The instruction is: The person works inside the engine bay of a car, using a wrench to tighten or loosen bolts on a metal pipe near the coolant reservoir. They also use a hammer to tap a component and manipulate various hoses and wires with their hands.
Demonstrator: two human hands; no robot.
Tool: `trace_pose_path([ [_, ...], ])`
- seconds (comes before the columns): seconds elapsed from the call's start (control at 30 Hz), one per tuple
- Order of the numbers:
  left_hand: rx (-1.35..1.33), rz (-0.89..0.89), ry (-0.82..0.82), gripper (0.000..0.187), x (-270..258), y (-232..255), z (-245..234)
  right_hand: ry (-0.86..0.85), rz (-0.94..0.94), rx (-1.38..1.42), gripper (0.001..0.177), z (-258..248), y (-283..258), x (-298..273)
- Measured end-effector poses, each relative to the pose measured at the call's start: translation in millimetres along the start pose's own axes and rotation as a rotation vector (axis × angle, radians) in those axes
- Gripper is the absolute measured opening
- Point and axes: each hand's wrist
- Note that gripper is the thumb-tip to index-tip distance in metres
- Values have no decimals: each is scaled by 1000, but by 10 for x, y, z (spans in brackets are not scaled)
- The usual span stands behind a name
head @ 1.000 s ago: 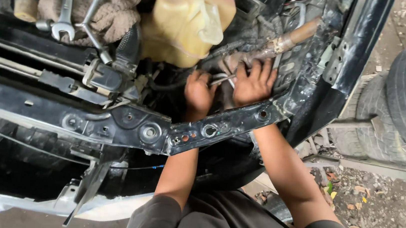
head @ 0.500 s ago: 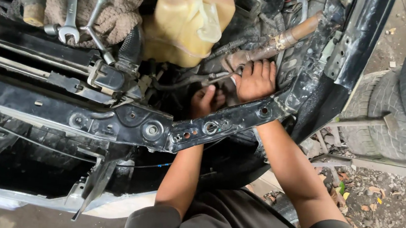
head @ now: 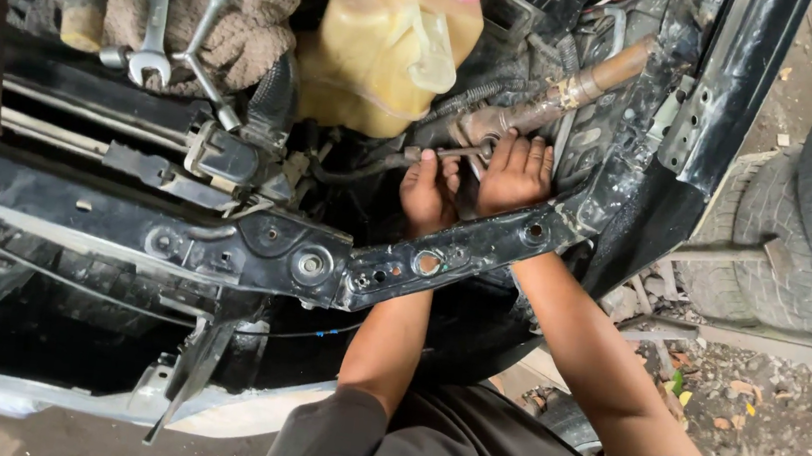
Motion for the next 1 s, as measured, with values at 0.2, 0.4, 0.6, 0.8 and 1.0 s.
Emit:
trace_pose_path([
  [0.2,276,55,-35,27,427,35,76,-95,16,58,83,29,21,-128],
  [0.4,470,-52,81,38,411,121,333,-50,-26,124,84,-215,-71,-134],
  [0.6,1589,391,100,56,512,122,495,-152,4,85,89,-12,-46,-266],
  [0.8,1731,275,130,61,350,228,832,-149,30,87,85,-22,-219,-282],
  [1.0,1763,321,-90,56,144,168,1611,-307,29,189,78,237,-238,-526],
])
Point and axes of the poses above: each hand's wrist, its own x-axis towards the middle knuckle, its own z-axis out of the palm, y = z × x, and after that the axes turned 2 degrees about z, right-handed
